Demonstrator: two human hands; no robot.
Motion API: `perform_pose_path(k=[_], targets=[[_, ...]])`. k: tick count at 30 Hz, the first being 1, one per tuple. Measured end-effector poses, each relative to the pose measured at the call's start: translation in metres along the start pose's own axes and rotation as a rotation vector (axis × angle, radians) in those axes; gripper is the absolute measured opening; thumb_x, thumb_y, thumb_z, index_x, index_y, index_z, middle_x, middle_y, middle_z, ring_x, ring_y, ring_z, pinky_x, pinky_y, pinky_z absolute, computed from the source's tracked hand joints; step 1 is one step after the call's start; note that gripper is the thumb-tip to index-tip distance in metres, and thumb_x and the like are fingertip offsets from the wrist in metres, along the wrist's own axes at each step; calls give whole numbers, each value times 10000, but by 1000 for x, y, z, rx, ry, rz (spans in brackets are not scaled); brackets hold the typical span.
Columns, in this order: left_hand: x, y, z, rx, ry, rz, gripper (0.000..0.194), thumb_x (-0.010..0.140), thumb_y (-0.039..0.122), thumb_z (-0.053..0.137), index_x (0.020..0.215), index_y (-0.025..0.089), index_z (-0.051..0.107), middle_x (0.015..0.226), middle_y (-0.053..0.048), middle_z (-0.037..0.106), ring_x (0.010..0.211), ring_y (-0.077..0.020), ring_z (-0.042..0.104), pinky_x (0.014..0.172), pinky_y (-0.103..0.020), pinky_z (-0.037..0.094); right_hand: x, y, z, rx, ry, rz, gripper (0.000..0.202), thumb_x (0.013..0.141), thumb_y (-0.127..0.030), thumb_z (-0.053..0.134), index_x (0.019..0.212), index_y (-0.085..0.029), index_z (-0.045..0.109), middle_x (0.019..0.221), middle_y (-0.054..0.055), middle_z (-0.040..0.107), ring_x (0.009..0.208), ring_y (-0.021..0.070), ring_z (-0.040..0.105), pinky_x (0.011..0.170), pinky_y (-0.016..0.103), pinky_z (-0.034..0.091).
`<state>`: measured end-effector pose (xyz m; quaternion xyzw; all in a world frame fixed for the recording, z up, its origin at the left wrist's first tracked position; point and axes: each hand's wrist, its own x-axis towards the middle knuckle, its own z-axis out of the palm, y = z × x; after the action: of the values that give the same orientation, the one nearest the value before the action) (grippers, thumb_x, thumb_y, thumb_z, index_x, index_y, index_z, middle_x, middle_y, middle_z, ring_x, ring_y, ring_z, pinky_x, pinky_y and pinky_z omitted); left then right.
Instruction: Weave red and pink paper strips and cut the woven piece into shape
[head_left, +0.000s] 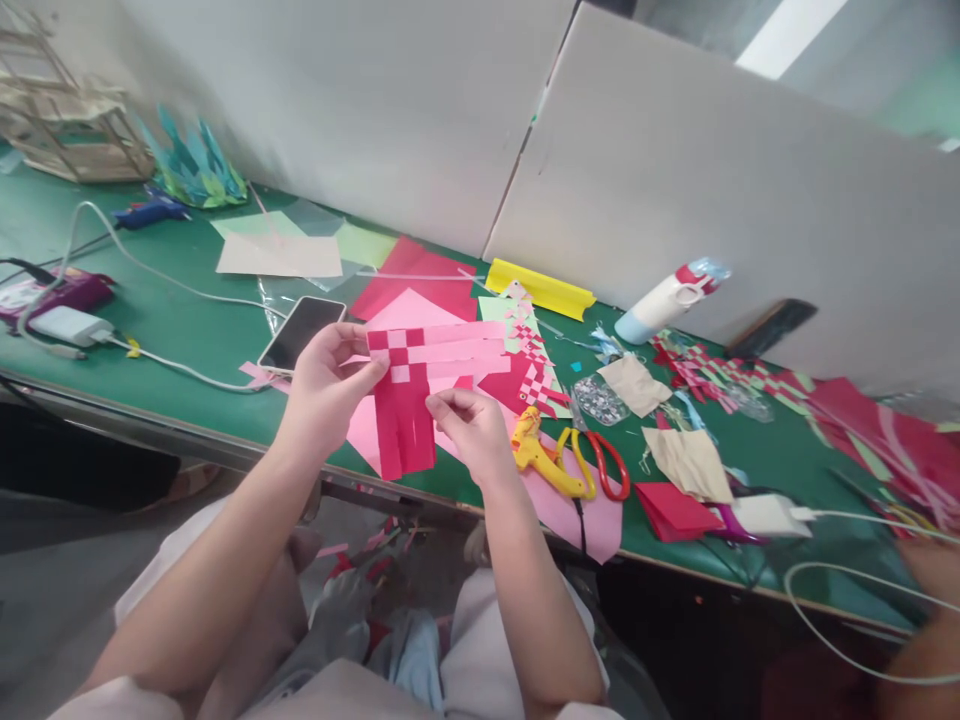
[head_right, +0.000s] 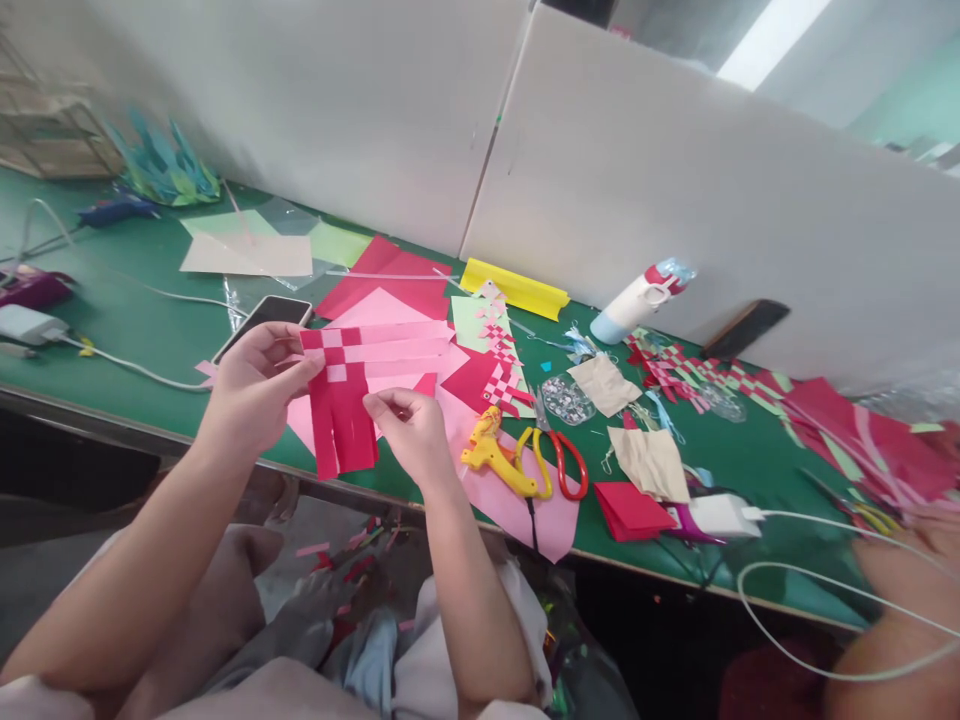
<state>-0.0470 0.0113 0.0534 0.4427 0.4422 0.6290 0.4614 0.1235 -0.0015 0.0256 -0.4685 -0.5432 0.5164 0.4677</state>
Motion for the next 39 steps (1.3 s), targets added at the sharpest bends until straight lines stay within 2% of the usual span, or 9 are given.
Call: perform_pose_path(k=[8,16,21,27,33,39], targets=[[4,1,-2,63,37,31,293,666,256,766,887,178,591,825,-18,622,698,-115,607,630,-226,504,-4,-4,-15,-146,48,23,308,727,-470,707,769,-167,740,672,29,678,627,163,605,603,280,484],[3,-6,0,53,70,54,257,688,253,741,887,199,588,851,-8,619,720,-118,618,629,-224,513,-4,-4,-3,-63,-20,9,259,745,-436,692,794,-190,755,671,17,676,584,133,574,557,263,474],[0,-7,5,-41,98,49,232,703,242,737,872,200,584,821,3,611,727,-109,614,626,-200,503,-5,-4,3,-43,6,15,243,764,-414,675,807,-185,746,725,33,693,626,146,595,558,263,474],[-6,-6,13,-160,108,-45,255,701,302,745,896,176,639,838,-10,652,696,-114,622,632,-224,503,-4,1,8,-99,1,-15,224,787,-393,666,820,-184,741,783,41,716,687,164,626,648,280,501],[-8,4,15,-311,104,-245,265,609,296,810,747,151,637,637,27,620,504,-72,542,486,-182,457,-2,5,9,-183,-6,-61,235,826,-385,625,849,-178,734,823,53,724,719,176,646,656,279,498],[-7,4,14,-422,87,-259,280,600,264,830,699,150,594,544,65,558,422,-21,450,427,-123,397,-6,4,14,-299,-21,-127,265,883,-366,548,940,-184,731,913,65,722,754,172,654,677,277,495]])
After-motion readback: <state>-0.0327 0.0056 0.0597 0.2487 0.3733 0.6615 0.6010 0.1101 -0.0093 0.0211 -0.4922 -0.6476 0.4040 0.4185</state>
